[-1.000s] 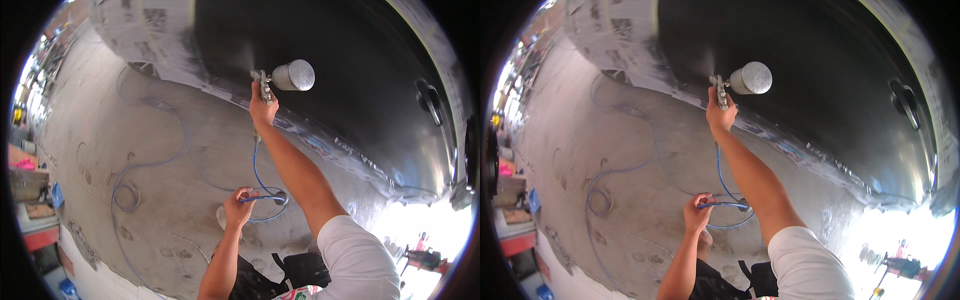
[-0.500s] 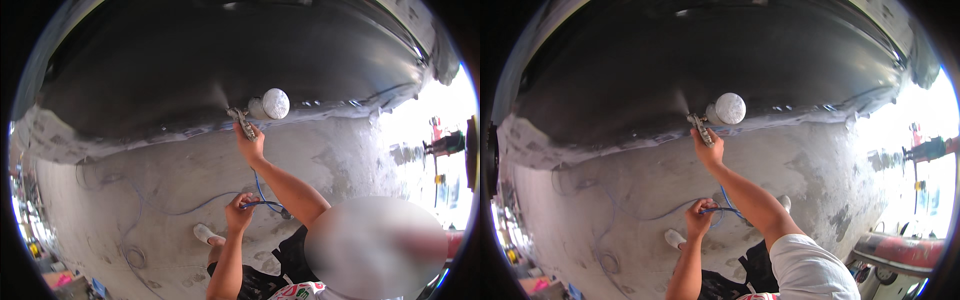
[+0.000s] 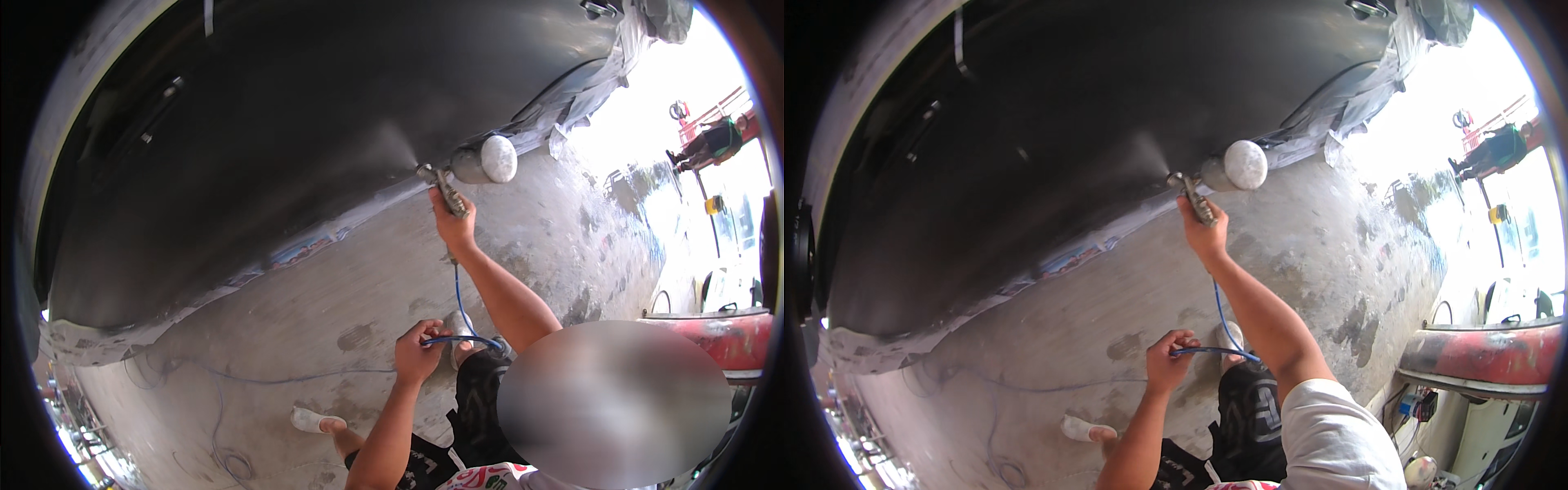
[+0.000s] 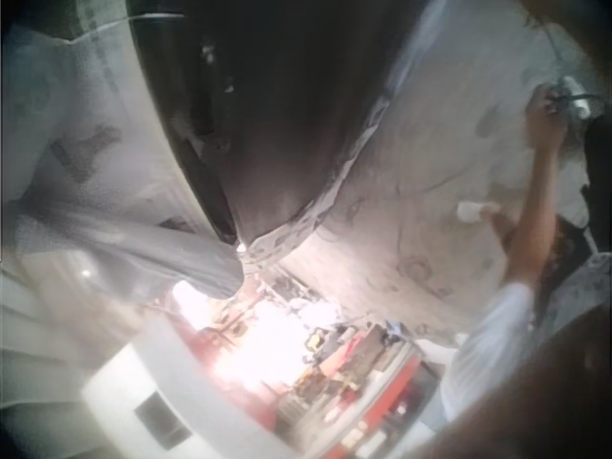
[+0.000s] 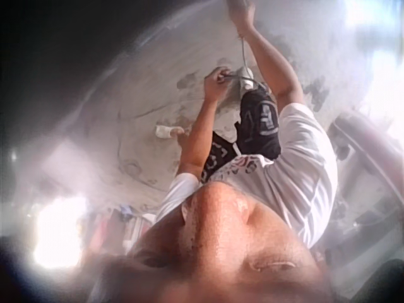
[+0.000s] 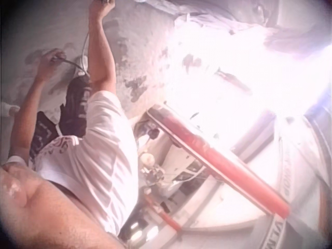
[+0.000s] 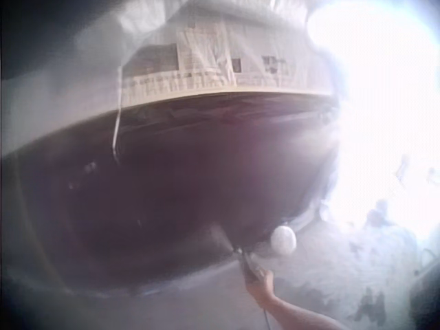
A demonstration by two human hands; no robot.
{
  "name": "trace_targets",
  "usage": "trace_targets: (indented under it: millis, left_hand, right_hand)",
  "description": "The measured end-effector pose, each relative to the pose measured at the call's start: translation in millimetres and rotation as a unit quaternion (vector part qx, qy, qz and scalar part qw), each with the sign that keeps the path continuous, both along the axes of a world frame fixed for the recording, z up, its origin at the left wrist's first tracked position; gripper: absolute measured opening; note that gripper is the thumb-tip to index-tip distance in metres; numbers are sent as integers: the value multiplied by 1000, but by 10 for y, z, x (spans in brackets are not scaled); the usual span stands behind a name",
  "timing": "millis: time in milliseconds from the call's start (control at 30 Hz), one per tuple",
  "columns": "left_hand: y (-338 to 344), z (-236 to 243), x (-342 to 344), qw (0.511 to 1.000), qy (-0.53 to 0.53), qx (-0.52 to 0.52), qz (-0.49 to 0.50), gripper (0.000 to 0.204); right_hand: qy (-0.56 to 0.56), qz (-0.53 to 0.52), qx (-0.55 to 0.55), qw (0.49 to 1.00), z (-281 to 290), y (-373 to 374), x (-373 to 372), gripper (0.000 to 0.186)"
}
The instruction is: The person wipes a masked car bumper with a sanding block, then walks to retrieve a spray gun. They spray black paint onto the bumper and lower front fascia, moving the gun in steady passes to cover the surface.
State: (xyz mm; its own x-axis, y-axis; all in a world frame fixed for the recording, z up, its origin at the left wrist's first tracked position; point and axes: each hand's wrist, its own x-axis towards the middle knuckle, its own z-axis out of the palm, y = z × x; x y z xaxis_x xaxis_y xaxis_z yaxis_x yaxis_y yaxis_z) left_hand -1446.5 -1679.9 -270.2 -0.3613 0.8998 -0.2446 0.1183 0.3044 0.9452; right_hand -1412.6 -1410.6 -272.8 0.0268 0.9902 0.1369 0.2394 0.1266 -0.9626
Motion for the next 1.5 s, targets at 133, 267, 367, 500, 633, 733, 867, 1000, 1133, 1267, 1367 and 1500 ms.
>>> trace_targets:
  millis: [133,267,367,500,633,733,867,1000,1133,1267,1367,1500]
  left_hand:
    - [568,-126,601,999,0,9,-34,26]
    - [1142,-142,1084,998,-2,12,-69,27]
    - [1506,-259,1363,996,-15,27,-82,28]
    - [2018,-221,1643,993,5,60,-105,31]
    - [2360,-205,1857,990,5,73,-119,33]
    - [2505,-241,1976,985,-5,93,-144,36]
    - [2526,-236,1929,987,10,69,-148,40]
    - [2420,-267,1839,991,-36,86,-98,39]
    - [2072,-149,1411,995,-48,64,-67,29]
    - [1458,-153,894,998,-43,47,-25,30]
    - [911,-145,413,998,-54,21,33,30]
    - [112,-271,-210,990,-67,40,118,34]
  right_hand:
    - [-23,-47,33,998,-111,833,752,35]
    - [-26,-87,65,994,-323,1689,1563,39]
    - [-15,-117,58,991,-450,2253,2057,42]
    - [-39,-159,96,982,-553,2937,2668,46]
    - [-87,-219,97,967,-611,3530,3254,50]
    - [-111,-249,127,954,-488,3974,3822,53]
    - [-101,-307,-2,946,-198,4084,3697,57]
    - [22,-256,-24,966,58,3960,3468,46]
    - [62,-140,-58,987,142,3223,2695,42]
    - [28,-80,-65,994,101,2318,1856,43]
    - [37,-49,-98,993,98,1538,1092,40]
    - [68,3,-69,995,-27,542,88,38]
